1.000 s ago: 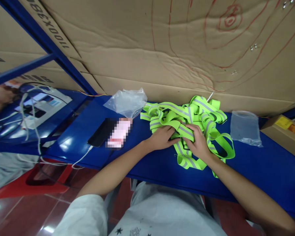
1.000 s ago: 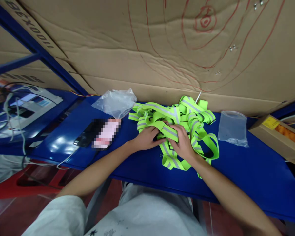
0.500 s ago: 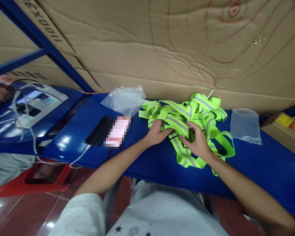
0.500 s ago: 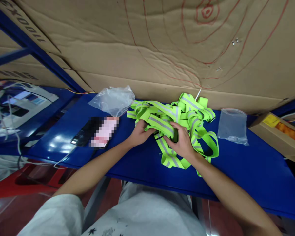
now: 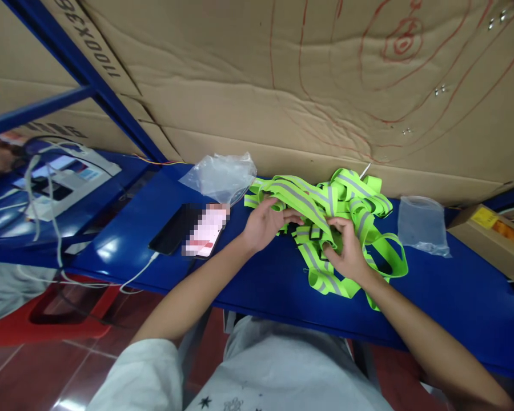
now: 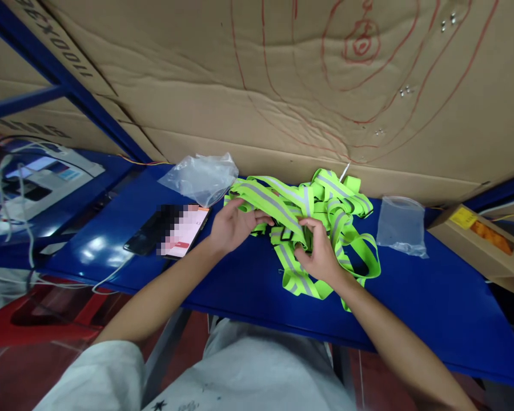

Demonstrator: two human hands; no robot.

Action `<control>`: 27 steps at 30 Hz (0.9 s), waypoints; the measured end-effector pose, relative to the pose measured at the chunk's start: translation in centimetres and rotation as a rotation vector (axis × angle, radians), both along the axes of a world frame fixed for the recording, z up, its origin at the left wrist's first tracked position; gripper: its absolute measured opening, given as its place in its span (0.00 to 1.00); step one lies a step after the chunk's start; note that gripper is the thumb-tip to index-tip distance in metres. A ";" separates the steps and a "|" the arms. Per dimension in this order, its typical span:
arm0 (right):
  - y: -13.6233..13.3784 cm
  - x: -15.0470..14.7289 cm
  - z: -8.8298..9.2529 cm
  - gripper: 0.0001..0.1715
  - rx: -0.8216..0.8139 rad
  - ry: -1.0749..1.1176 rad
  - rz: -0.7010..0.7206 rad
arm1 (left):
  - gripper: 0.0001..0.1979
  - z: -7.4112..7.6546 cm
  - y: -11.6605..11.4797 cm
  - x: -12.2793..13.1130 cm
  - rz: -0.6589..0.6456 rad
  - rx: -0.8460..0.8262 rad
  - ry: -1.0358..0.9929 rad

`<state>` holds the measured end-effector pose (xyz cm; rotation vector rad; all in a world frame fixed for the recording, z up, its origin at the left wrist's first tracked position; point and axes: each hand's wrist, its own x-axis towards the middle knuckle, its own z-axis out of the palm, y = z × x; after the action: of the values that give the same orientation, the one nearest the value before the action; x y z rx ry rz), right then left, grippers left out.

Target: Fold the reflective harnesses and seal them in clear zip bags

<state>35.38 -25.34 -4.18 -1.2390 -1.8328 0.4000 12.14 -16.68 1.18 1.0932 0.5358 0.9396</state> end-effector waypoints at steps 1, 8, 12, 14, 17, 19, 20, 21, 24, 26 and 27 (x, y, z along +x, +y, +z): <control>0.0 -0.1 -0.3 0.33 -0.006 -0.027 -0.003 | 0.30 0.3 0.2 -0.4 -0.015 -0.019 -0.006; 0.7 -0.2 -2.1 0.38 0.043 -0.277 -0.091 | 0.41 0.0 0.6 -0.6 -0.128 -0.099 -0.135; 0.4 0.0 -2.0 0.26 0.049 -0.138 -0.159 | 0.36 -1.5 0.0 0.5 -0.065 0.168 0.219; 0.1 0.1 -1.8 0.26 0.038 -0.039 -0.182 | 0.35 -2.2 -0.5 0.7 -0.065 0.472 0.430; -0.2 0.1 -1.7 0.23 0.032 0.072 -0.165 | 0.27 -3.0 -1.1 0.9 0.014 0.825 0.630; -0.3 0.1 -1.7 0.21 0.047 0.121 -0.130 | 0.25 -3.4 -1.1 0.9 0.071 0.899 0.696; -0.4 0.1 -1.7 0.20 0.057 0.139 -0.113 | 0.26 -3.5 -1.0 0.8 0.080 0.911 0.712; -0.4 0.1 -1.7 0.19 0.066 0.152 -0.100 | 0.28 -3.6 -0.8 0.7 0.069 0.918 0.721; -0.5 0.2 -1.6 0.19 0.109 0.171 -0.110 | 0.32 -3.8 0.1 0.1 -0.039 0.992 0.737; -0.5 0.4 -1.4 0.17 0.163 0.167 -0.141 | 0.27 -3.9 0.6 -0.3 -0.080 1.089 0.793; -0.4 0.6 -1.3 0.17 0.193 0.164 -0.156 | 0.23 -4.0 0.7 -0.4 -0.075 1.127 0.835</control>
<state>35.93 -25.78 -5.45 -1.1705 -1.5846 0.2252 11.72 -15.98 -2.78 2.5561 0.6198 0.6527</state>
